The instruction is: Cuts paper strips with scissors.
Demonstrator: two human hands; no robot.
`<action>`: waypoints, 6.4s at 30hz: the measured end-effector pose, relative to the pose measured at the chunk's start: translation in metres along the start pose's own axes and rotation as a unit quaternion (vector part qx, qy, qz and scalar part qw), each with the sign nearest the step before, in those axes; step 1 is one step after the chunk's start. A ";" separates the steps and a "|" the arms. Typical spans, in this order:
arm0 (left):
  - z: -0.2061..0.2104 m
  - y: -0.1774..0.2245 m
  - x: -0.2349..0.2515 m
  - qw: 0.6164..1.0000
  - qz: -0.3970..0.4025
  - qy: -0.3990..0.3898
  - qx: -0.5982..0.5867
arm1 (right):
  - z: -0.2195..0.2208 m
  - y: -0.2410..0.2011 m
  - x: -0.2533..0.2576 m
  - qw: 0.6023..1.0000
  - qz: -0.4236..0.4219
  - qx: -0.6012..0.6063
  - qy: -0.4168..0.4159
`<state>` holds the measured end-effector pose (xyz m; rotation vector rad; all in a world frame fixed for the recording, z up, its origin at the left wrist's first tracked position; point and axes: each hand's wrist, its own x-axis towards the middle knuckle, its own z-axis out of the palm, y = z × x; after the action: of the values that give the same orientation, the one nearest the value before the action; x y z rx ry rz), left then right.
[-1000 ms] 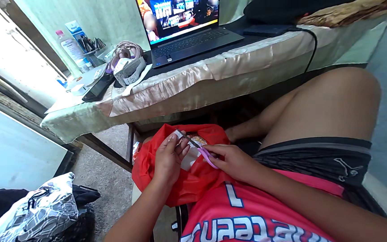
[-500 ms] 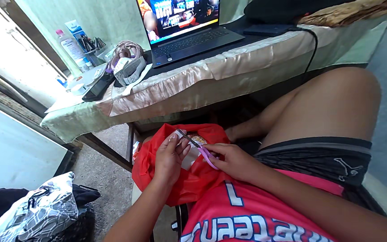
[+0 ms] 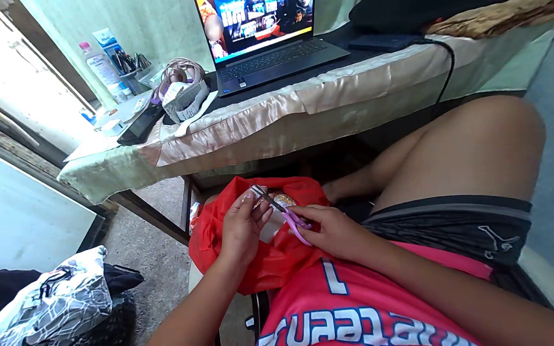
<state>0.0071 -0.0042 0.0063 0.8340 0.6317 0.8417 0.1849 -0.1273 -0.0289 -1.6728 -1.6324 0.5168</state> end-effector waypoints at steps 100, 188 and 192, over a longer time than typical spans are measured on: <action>0.002 -0.001 -0.003 1.000 -0.022 -0.001 -0.013 | 0.003 -0.003 -0.001 0.999 0.010 -0.034 -0.023; 0.001 -0.002 -0.002 0.999 -0.033 -0.014 0.000 | -0.003 -0.001 0.001 0.998 0.015 -0.049 -0.036; 0.002 0.001 -0.004 0.999 -0.050 -0.011 -0.005 | -0.003 -0.001 0.001 0.998 0.019 -0.055 -0.034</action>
<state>0.0062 -0.0079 0.0092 0.7944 0.6448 0.7439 0.1867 -0.1266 -0.0260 -1.7856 -1.7088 0.5166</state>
